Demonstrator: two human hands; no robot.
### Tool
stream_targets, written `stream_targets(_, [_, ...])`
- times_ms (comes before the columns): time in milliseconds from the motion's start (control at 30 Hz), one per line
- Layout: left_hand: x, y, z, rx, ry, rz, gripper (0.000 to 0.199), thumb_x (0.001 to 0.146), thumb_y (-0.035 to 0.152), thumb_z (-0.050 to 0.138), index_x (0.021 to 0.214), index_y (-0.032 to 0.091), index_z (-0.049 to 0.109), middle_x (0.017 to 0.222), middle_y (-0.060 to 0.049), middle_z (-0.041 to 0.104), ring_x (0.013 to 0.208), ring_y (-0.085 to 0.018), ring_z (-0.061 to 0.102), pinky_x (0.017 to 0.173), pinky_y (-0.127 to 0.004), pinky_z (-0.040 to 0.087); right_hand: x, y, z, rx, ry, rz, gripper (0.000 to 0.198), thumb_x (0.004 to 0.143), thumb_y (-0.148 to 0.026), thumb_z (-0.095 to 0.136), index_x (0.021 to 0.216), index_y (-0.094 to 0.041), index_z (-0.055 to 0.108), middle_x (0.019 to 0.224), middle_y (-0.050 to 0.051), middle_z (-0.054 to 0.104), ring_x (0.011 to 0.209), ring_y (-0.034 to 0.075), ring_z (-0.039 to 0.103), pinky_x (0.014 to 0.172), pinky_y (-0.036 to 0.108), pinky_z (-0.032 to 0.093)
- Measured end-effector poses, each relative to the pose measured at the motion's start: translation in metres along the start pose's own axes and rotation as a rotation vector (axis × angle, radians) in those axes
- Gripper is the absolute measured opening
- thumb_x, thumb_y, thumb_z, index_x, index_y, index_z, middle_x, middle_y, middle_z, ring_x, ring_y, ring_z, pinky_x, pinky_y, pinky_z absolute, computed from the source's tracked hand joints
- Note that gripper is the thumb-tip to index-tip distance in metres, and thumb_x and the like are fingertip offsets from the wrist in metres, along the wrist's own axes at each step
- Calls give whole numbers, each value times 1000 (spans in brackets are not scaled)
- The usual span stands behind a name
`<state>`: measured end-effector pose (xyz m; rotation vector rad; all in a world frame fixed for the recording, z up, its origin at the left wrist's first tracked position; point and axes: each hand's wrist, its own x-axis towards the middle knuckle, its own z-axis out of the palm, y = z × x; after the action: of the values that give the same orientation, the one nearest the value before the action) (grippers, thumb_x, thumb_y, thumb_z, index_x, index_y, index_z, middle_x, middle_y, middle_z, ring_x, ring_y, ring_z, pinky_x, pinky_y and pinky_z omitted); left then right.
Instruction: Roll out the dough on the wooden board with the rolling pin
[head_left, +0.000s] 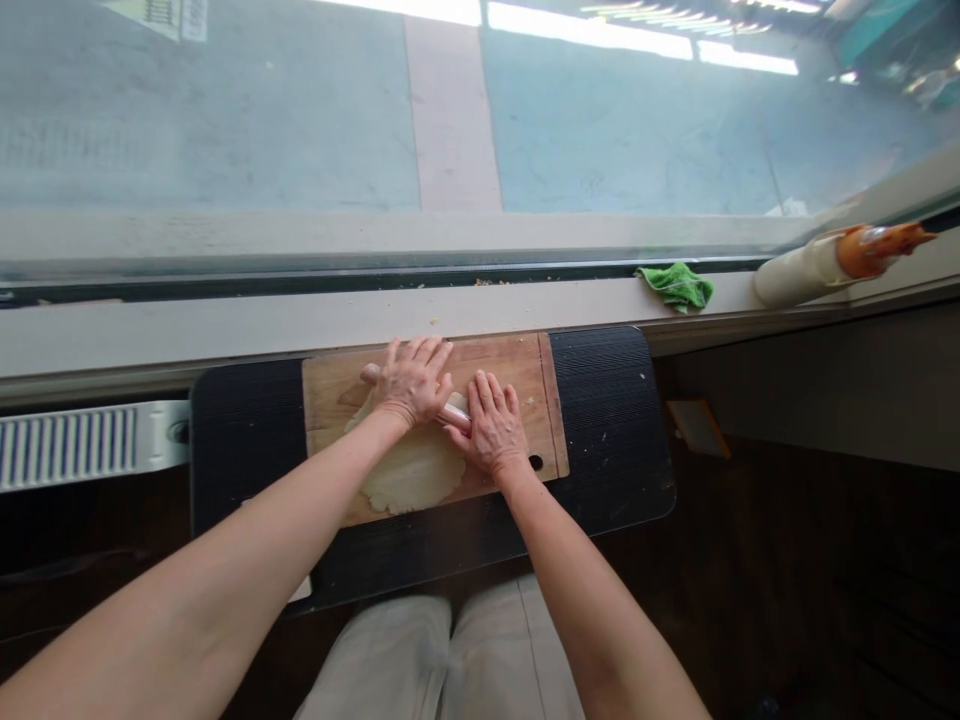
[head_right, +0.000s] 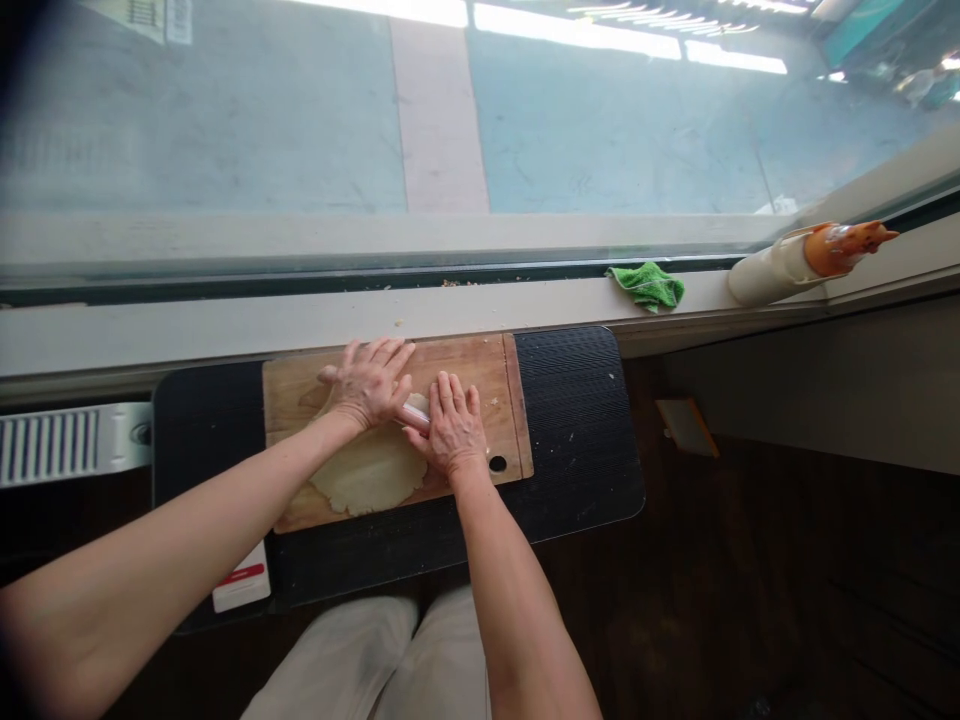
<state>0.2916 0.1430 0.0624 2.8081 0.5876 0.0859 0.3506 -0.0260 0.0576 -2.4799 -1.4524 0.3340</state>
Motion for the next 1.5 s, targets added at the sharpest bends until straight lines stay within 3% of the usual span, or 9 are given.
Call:
stream_targets(200, [-34, -6, 3, 11, 16, -27, 54, 84, 35, 42, 135, 22, 50, 147, -8, 43, 136, -28, 37, 115, -48, 16, -10, -10, 3, 23, -20, -25, 73, 87, -49, 53, 143, -7, 35, 153, 18, 27, 143, 28, 21, 115, 48, 18])
stream_targets(367, [-3, -3, 3, 48, 3, -6, 54, 83, 38, 42, 133, 21, 51, 141, -10, 49, 130, -29, 42, 111, -47, 23, 5, 2, 1, 23, -19, -30, 77, 88, -58, 47, 144, -8, 33, 154, 17, 26, 143, 28, 20, 116, 49, 14])
stream_targets(467, [22, 1, 1, 71, -12, -2, 52, 83, 37, 44, 131, 19, 53, 138, -12, 51, 127, -29, 44, 111, -50, 21, 14, 8, -1, 29, -23, -22, 73, 90, -57, 45, 144, -10, 35, 154, 15, 28, 143, 27, 21, 117, 48, 10])
stream_targets(567, [28, 2, 0, 82, -2, 12, 49, 83, 34, 44, 128, 19, 54, 138, -12, 51, 129, -29, 42, 112, -52, 16, 13, 5, -2, 36, -6, 3, 72, 90, -56, 44, 143, -9, 36, 154, 14, 28, 143, 27, 20, 117, 49, 9])
stream_targets(833, [-23, -9, 2, 59, 48, -5, 50, 85, 33, 43, 133, 21, 51, 144, -10, 46, 131, -29, 40, 114, -50, 14, -7, -17, 5, 50, -19, 4, 69, 89, -49, 50, 143, -8, 34, 154, 17, 27, 143, 28, 20, 116, 48, 16])
stream_targets(1167, [48, 3, 9, 8, 22, -23, 48, 87, 33, 39, 129, 15, 53, 141, -13, 49, 133, -28, 38, 115, -53, 11, 17, 2, 4, 41, 18, 30, 70, 92, -55, 42, 143, -8, 36, 153, 17, 29, 143, 27, 20, 117, 49, 11])
stream_targets(1400, [-4, -10, 2, 5, 92, -80, 47, 87, 30, 38, 130, 16, 53, 138, -11, 53, 127, -28, 44, 113, -52, 16, -1, -22, 11, 36, -1, -5, 67, 90, -43, 51, 144, -6, 33, 153, 18, 28, 143, 28, 21, 115, 49, 19])
stream_targets(1500, [-12, -14, 2, 0, 104, -69, 47, 86, 31, 41, 129, 17, 54, 138, -11, 52, 126, -29, 45, 111, -51, 20, -1, -23, 15, 36, 4, -28, 64, 91, -43, 49, 144, -8, 34, 152, 18, 31, 142, 28, 24, 115, 48, 21])
